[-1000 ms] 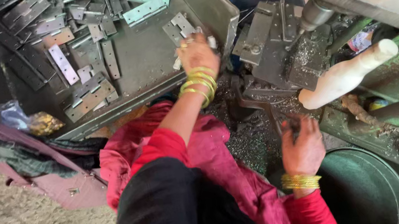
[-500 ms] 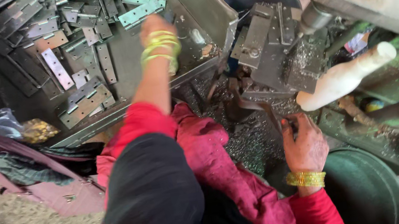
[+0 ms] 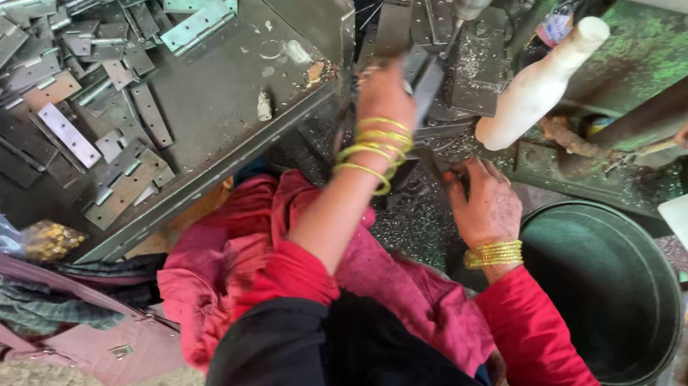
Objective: The person repeatedly picks up small metal plates from a bin, places them under a drill press, and operates the machine to drill holes. After each drilling cycle, the person removes the plate and places it into a pile of finished parts.
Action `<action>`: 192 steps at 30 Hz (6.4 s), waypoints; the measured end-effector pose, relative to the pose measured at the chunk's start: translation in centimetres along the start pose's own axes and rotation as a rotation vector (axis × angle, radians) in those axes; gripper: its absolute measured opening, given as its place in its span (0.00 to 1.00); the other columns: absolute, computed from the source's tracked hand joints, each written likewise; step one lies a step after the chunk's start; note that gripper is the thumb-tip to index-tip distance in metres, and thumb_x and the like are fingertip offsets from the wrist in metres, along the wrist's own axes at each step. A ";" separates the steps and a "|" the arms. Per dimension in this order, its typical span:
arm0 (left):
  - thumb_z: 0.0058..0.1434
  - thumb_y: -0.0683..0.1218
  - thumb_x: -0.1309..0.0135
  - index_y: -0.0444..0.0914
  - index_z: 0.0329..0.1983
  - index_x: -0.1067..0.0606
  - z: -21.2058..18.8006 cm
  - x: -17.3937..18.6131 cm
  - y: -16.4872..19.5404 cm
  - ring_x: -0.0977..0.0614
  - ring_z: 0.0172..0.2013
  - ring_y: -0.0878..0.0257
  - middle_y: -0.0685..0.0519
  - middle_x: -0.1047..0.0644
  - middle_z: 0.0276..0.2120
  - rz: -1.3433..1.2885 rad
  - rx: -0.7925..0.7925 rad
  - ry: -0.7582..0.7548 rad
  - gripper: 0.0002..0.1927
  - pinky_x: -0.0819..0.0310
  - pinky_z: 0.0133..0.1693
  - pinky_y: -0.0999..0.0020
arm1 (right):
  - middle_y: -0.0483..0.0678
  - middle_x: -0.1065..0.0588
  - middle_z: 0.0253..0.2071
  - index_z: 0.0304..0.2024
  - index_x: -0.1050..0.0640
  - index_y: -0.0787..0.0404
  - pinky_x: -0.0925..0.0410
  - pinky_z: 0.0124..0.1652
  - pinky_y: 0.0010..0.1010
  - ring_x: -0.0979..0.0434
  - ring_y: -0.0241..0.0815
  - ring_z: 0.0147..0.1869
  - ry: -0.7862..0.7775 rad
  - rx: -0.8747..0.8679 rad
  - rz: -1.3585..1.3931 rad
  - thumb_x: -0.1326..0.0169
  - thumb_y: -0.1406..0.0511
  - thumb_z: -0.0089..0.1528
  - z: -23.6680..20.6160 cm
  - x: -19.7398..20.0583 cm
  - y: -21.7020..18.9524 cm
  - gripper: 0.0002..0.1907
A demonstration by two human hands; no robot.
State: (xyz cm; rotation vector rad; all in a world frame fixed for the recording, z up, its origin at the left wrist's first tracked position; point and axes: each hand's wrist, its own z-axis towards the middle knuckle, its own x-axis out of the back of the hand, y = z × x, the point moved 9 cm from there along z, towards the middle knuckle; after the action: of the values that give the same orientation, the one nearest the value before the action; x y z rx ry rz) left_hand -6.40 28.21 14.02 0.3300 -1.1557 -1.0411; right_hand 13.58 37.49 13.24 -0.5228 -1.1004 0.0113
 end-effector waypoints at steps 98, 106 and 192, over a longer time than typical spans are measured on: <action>0.59 0.44 0.52 0.43 0.52 0.25 -3.9 -0.4 2.5 0.26 0.62 0.56 0.53 0.23 0.54 0.456 -0.403 -0.102 0.17 0.40 0.66 0.49 | 0.53 0.22 0.44 0.49 0.22 0.58 0.31 0.47 0.45 0.22 0.55 0.48 0.168 0.003 0.183 0.42 0.62 0.67 2.4 2.0 0.8 0.10; 0.55 0.46 0.48 0.41 0.42 0.22 1.7 -7.4 6.1 0.23 0.53 0.53 0.47 0.22 0.51 0.394 -0.145 -0.053 0.12 0.34 0.52 0.51 | 0.55 0.20 0.41 0.45 0.21 0.61 0.31 0.42 0.45 0.20 0.57 0.43 0.119 -0.051 0.178 0.44 0.64 0.66 2.7 0.9 2.3 0.08; 0.63 0.49 0.57 0.41 0.60 0.25 6.4 -9.5 1.6 0.47 0.72 0.52 0.50 0.44 0.74 0.843 -0.008 -0.437 0.23 0.58 0.65 0.49 | 0.69 0.23 0.41 0.40 0.25 0.66 0.31 0.46 0.58 0.23 0.72 0.49 -0.375 -0.275 0.071 0.43 0.48 0.62 -5.0 -15.7 13.9 0.25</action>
State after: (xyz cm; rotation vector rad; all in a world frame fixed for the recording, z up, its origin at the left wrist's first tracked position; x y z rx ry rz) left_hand -11.35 38.47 12.20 -0.4001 -1.4844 -0.3658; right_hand 13.93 43.62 -7.46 -0.8293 -1.4593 0.0209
